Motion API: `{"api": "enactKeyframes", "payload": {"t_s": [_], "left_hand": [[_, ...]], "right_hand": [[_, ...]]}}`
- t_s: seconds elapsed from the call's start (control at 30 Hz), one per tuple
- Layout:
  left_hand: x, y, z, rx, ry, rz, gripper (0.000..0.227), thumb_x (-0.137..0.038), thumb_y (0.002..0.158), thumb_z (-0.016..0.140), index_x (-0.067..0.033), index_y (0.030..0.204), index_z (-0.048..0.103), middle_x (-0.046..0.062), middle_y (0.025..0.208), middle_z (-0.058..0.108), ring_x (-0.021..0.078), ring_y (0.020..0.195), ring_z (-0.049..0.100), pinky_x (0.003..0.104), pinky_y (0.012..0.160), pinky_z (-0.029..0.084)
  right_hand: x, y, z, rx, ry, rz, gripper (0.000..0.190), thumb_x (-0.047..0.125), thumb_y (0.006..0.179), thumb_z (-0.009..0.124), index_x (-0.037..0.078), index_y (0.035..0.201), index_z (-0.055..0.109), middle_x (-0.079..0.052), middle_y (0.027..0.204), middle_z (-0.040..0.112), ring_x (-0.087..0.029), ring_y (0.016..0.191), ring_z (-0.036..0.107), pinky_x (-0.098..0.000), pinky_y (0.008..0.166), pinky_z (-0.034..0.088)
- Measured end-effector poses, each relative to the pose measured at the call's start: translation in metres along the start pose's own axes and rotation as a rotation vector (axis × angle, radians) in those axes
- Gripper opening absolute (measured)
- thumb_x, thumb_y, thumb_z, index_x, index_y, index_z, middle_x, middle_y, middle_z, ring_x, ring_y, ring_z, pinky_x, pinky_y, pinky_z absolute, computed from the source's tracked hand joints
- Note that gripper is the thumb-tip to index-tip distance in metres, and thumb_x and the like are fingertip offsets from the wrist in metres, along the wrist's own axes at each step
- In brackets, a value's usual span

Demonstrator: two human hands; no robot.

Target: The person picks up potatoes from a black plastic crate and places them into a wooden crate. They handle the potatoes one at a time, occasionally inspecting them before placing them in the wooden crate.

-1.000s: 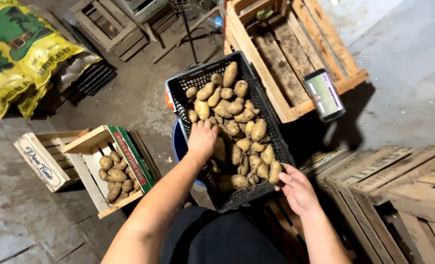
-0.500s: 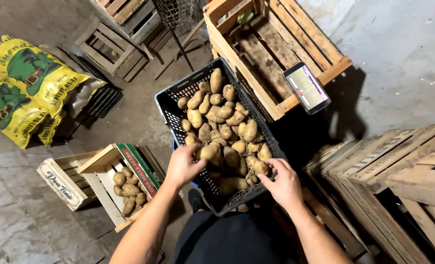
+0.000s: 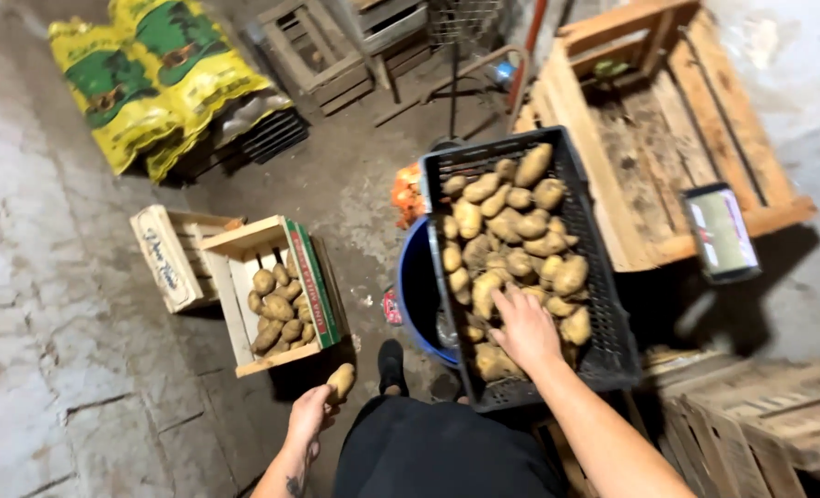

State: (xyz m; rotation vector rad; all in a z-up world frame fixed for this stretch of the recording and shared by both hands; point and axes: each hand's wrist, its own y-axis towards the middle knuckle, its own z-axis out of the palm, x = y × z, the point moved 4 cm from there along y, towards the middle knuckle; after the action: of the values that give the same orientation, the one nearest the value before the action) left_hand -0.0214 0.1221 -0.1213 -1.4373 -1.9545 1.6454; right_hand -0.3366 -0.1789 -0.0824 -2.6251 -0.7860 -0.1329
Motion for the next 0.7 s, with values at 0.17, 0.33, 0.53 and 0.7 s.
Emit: {"api": "enactKeyframes", "payload": {"t_s": [0.17, 0.33, 0.53, 0.7], "left_hand": [[0.049, 0.078, -0.050, -0.014, -0.178, -0.009, 0.019, -0.030, 0.085, 0.068, -0.0141, 0.094, 0.074, 0.006, 0.079, 0.070, 0.0166, 0.067, 0.066, 0.030, 0.055, 0.041], [0.042, 0.115, -0.097, -0.027, -0.279, -0.044, 0.028, -0.026, 0.085, 0.067, -0.0057, 0.103, 0.073, 0.010, 0.080, 0.070, 0.0158, 0.060, 0.064, 0.026, 0.045, 0.037], [0.025, 0.197, -0.127, -0.055, -0.492, -0.010, 0.039, -0.032, 0.088, 0.065, -0.0196, 0.125, 0.066, 0.005, 0.108, 0.076, 0.0167, 0.083, 0.074, 0.023, 0.055, 0.044], [-0.078, 0.092, -0.102, 0.405, -0.202, 0.170, 0.061, -0.021, 0.084, 0.074, -0.0058, 0.141, 0.059, 0.006, 0.103, 0.078, 0.0184, 0.081, 0.074, 0.028, 0.075, 0.057]], "right_hand": [[0.016, 0.037, 0.026, -0.274, -0.207, -0.078, 0.065, 0.044, 0.072, 0.076, 0.022, 0.132, 0.062, -0.017, 0.098, 0.059, -0.037, 0.079, 0.062, -0.0491, 0.068, 0.054], [0.009, 0.046, 0.008, -0.204, 0.008, 0.216, 0.058, 0.044, 0.081, 0.072, 0.017, 0.132, 0.068, -0.020, 0.098, 0.075, -0.045, 0.094, 0.070, -0.0543, 0.076, 0.059], [-0.027, 0.008, -0.007, -0.764, 0.648, 0.357, 0.030, 0.016, 0.106, 0.079, 0.003, 0.132, 0.070, -0.010, 0.113, 0.067, -0.017, 0.095, 0.059, -0.0286, 0.083, 0.047], [0.136, 0.020, -0.040, -0.290, 0.720, 0.118, 0.039, 0.021, 0.095, 0.072, 0.004, 0.129, 0.068, -0.013, 0.126, 0.069, -0.025, 0.118, 0.063, -0.0395, 0.108, 0.046]]}}
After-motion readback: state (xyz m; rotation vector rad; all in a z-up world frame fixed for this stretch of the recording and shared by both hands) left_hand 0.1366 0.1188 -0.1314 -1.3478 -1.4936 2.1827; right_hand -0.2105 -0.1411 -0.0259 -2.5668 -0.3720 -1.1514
